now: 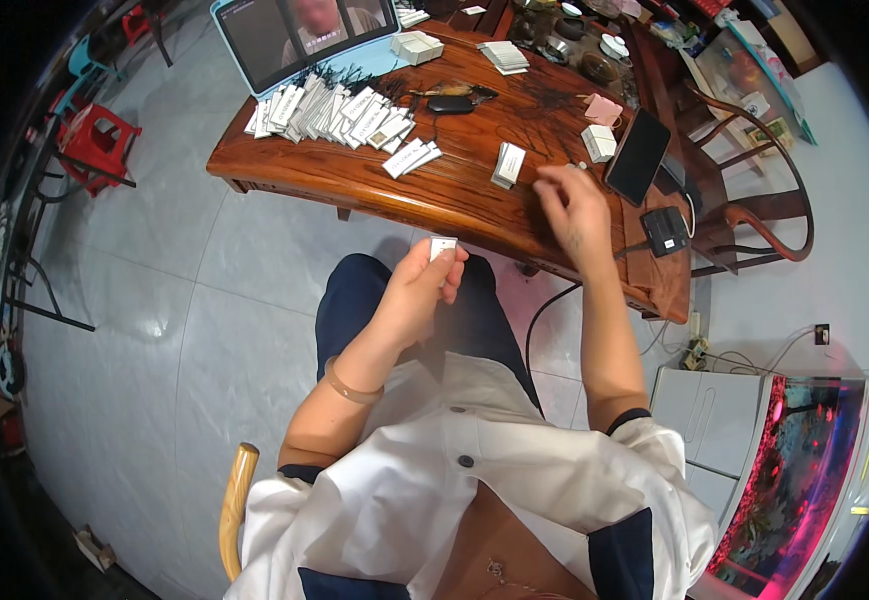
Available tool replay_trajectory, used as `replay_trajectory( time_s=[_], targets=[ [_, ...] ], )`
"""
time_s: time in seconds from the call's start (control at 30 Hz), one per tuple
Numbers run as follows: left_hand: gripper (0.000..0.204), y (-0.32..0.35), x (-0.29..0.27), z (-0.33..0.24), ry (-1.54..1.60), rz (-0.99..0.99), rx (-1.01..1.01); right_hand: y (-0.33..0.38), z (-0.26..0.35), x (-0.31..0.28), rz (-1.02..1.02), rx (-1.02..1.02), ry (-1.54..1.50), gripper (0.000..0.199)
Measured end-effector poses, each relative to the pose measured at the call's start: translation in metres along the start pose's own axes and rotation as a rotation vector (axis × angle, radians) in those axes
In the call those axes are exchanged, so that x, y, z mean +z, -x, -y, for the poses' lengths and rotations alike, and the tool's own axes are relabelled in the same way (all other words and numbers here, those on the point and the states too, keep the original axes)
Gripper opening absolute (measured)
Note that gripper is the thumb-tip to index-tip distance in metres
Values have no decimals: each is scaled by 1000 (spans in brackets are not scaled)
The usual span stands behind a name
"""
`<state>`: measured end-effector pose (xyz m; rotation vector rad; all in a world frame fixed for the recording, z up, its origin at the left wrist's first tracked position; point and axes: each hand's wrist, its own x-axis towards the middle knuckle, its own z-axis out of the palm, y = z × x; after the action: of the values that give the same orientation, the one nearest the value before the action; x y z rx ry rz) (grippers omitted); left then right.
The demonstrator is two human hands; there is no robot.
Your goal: The person assembles product boxes by hand, folding flat packaging boxes into shape and inserting product tags into them.
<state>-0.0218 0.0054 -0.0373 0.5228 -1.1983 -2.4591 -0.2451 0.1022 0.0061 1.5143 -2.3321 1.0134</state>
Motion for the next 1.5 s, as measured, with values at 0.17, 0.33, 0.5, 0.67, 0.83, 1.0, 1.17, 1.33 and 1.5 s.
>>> replay_trajectory(
  time_s=[0.17, 0.33, 0.5, 0.67, 0.83, 1.0, 1.17, 1.33, 1.5],
  targets=[
    [11, 2, 7, -4, -81, -26, -37, -37, -42, 16, -48, -40, 321, 15],
    [8, 0, 1, -4, -135, -68, 20, -44, -54, 26, 3, -154, 604, 9],
    [11, -1, -5, -1, -190, -152, 109, -34, -47, 3, -175, -5, 642, 10],
    [22, -7, -4, -5, -300, -215, 272, -4, 20, -32, -138, -5, 188, 5],
    [27, -7, 0, -5, -132, -208, 438, 27, 75, -21, 70, -291, 36, 10],
    [26, -3, -6, -5, -195, -230, 384, 33, 81, -20, 109, -286, -58, 13],
    [24, 1, -10, -10, -235, -206, 363, 35, 84, -25, 98, -230, -89, 11],
    [22, 1, -13, -13, -237, -252, 435, 38, 80, -27, 111, -214, -83, 14],
    [21, 3, -15, -13, -246, -243, 482, 38, 82, -27, 128, -243, 21, 18]
  ],
)
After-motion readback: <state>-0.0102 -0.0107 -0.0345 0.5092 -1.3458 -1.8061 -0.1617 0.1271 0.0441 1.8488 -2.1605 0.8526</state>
